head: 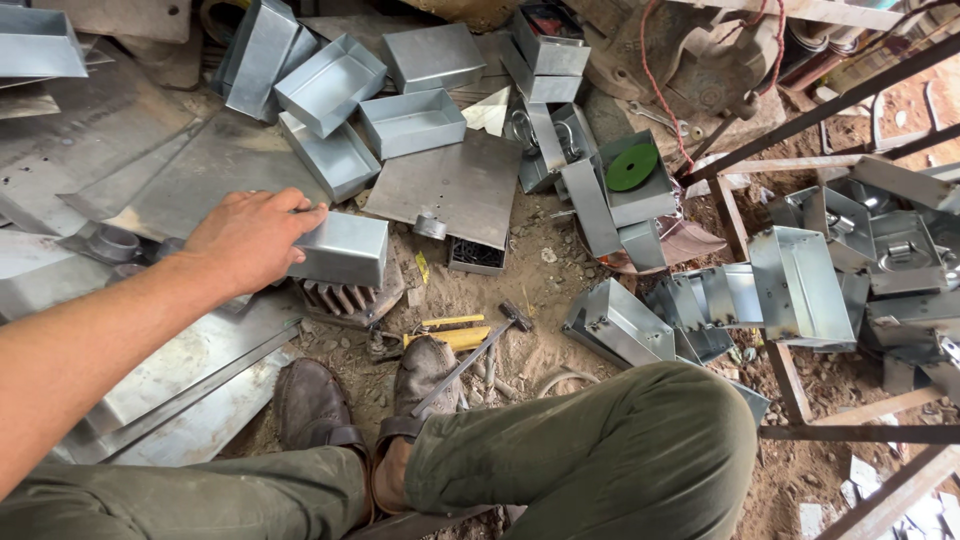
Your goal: The person welds the seams of small metal boxes and then uses a hammer and a rod to strike the edges.
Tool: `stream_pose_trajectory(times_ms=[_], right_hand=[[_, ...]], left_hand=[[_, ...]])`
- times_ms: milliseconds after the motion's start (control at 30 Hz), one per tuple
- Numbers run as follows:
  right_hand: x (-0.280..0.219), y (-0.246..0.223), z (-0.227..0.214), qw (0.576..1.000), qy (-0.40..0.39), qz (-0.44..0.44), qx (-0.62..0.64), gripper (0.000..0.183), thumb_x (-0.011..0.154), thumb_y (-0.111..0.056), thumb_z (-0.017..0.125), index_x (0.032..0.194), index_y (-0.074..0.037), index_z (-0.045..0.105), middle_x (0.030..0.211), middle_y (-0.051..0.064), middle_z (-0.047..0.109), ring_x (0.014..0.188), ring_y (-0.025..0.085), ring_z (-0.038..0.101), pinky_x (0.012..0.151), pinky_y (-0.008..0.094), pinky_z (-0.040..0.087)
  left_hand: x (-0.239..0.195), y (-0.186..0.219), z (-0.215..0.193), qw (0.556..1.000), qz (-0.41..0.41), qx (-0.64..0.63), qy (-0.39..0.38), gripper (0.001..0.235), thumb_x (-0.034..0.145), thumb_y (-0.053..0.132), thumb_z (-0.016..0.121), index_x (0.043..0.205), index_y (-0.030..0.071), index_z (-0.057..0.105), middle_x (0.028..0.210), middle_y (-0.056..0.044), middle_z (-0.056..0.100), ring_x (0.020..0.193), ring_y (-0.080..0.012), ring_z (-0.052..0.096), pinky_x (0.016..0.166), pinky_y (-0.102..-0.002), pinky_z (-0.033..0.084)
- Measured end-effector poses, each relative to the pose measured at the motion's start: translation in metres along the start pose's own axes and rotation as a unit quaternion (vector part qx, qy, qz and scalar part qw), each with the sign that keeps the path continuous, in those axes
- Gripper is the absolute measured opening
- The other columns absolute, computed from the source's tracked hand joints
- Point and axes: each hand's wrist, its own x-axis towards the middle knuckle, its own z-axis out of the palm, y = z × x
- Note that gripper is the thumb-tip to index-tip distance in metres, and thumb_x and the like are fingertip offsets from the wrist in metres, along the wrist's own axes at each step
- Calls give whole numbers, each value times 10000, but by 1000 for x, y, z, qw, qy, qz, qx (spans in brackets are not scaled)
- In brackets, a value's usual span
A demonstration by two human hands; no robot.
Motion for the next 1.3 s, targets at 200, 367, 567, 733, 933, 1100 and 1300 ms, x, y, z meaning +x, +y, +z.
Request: stream_pose_trajectory(times_ms=[200, 367, 567, 733, 933, 1100, 1300], right_hand=[[-13, -7, 16, 1000, 17, -12, -1, 344, 1019, -114, 592, 1341, 6, 584, 1192, 135, 628, 1099, 228, 639, 917, 400, 551], [-15, -6, 16, 999, 39, -37, 6, 304, 1064, -107, 555, 1340, 19, 577, 1221, 137, 628, 1134, 224, 644, 939, 396, 556], [-25, -43, -1, 981, 76, -165, 61, 263, 1118, -99, 510, 1338, 34, 569, 1257, 140, 627, 1176, 219, 650, 966, 390, 561], [-89, -184, 59, 950, 28, -276, 142, 214, 1163, -74, 453, 1313, 61, 525, 1269, 180, 627, 1229, 252, 643, 1135, 379, 564], [-160, -262, 262, 853, -325, -297, -280, 438, 904, -381, 662, 1277, -153, 680, 1046, 108, 800, 880, 210, 791, 780, 350, 609], [-143, -169, 384, 751, -376, -232, -491, 486, 946, -529, 611, 1282, -185, 680, 1097, 230, 729, 1036, 384, 702, 941, 496, 550], [-101, -89, 395, 772, -427, -119, -456, 508, 920, -526, 663, 1303, -192, 672, 1072, 157, 733, 848, 325, 731, 755, 451, 600]], left_hand=[[0, 0, 1, 1000, 2, -12, 10, 661, 859, 291, 742, 1472, 211, 507, 1328, -8, 567, 1262, -230, 566, 1057, -421, 453], [0, 2, -4, 1000, 11, -11, 5, 660, 860, 301, 758, 1465, 194, 517, 1320, -20, 574, 1237, -232, 583, 1046, -420, 461], [-1, 1, -4, 1000, 16, -13, 13, 674, 840, 292, 783, 1455, 188, 528, 1299, -36, 590, 1239, -240, 587, 1038, -427, 471], [-1, 2, -3, 1000, 13, -22, 17, 652, 835, 272, 788, 1433, 180, 545, 1303, -39, 587, 1245, -246, 585, 1018, -444, 481], [-5, 4, -4, 999, 12, -26, 30, 653, 828, 284, 800, 1423, 172, 556, 1299, -54, 586, 1229, -263, 592, 1008, -456, 488], [-12, 4, -8, 999, 1, -36, 30, 667, 802, 311, 826, 1399, 176, 561, 1299, -64, 577, 1232, -272, 578, 1011, -463, 470], [-19, 5, -11, 996, 10, -88, 29, 730, 700, 341, 902, 1330, 189, 564, 1308, -31, 570, 1261, -261, 540, 1062, -442, 418]])
